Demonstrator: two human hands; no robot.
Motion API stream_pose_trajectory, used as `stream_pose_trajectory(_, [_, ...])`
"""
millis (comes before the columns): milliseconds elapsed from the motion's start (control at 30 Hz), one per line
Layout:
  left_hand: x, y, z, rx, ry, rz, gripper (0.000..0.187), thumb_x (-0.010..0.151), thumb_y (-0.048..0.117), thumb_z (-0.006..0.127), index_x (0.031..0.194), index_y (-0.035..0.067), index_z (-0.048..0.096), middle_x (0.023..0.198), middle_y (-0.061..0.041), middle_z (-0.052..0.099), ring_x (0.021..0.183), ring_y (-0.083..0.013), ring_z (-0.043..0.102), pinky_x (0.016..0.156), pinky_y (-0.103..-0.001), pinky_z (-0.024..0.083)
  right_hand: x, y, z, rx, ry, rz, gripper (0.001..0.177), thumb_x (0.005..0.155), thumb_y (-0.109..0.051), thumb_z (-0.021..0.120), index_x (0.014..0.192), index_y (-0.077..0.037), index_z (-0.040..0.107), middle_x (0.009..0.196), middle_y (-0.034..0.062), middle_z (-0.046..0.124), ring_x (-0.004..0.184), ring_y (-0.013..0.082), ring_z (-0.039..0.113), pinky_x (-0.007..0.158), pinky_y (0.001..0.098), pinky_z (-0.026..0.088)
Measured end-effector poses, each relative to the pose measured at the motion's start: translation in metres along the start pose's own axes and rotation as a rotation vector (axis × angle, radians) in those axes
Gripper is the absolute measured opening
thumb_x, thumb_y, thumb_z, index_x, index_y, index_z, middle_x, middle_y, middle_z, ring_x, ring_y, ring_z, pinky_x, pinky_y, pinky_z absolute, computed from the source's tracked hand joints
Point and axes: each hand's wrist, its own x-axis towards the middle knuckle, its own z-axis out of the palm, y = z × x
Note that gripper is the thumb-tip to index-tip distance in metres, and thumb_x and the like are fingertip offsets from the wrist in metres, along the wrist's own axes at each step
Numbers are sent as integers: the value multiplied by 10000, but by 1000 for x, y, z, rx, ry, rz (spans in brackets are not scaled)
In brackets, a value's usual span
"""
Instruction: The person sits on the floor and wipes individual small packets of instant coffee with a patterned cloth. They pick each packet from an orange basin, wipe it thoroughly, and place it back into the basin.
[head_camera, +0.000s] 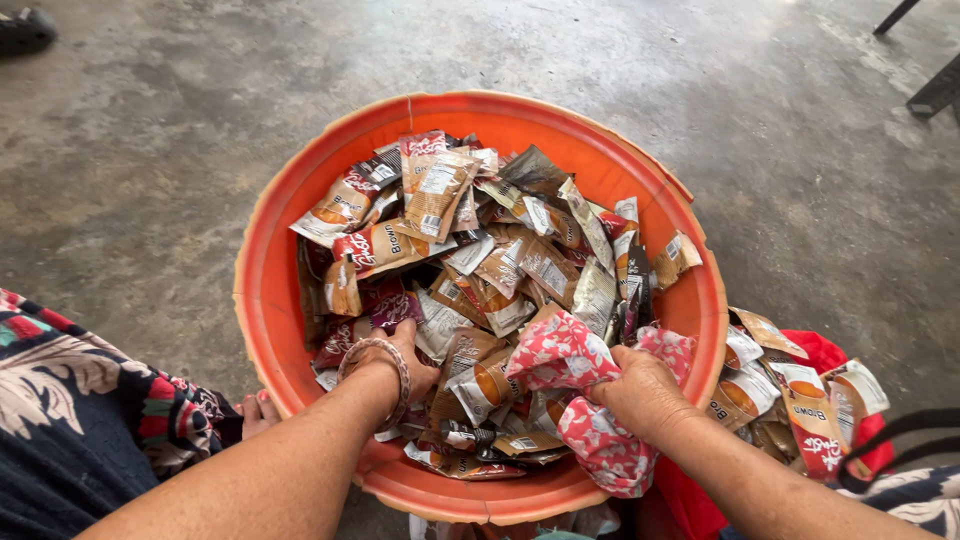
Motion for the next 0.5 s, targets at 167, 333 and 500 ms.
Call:
stream_pose_trajectory(167, [28, 0, 14, -265, 217, -89, 861, 856, 501, 753, 1535, 173, 337, 1582, -230, 359, 1371, -415, 505, 1073, -551, 499, -3, -4, -6, 10, -25, 45, 406, 748, -256, 851, 1083, -73, 713, 1054, 157, 768, 1051, 303, 725, 954, 414, 534])
stream_pose_trajectory(333, [77, -7, 19, -523, 177, -88, 942, 772, 357, 876, 1491, 80, 336, 1364, -291, 584, 1212, -416, 631, 1029, -499, 526, -4, -6, -8, 47, -32, 79, 411, 745, -249, 846, 1096, -79, 717, 1042, 152, 785, 1036, 289, 741, 955, 402, 541])
stream_pose_trajectory(500, [68, -3, 6, -890, 112, -233, 838, 805, 215, 840, 1464, 64, 345, 1244, -263, 661, 999, -362, 720, 731, -494, 612, -2, -9, -8, 64, -51, 84, 409, 756, -258, 844, 1095, -67, 718, 1041, 149, 783, 1032, 277, 742, 959, 394, 538])
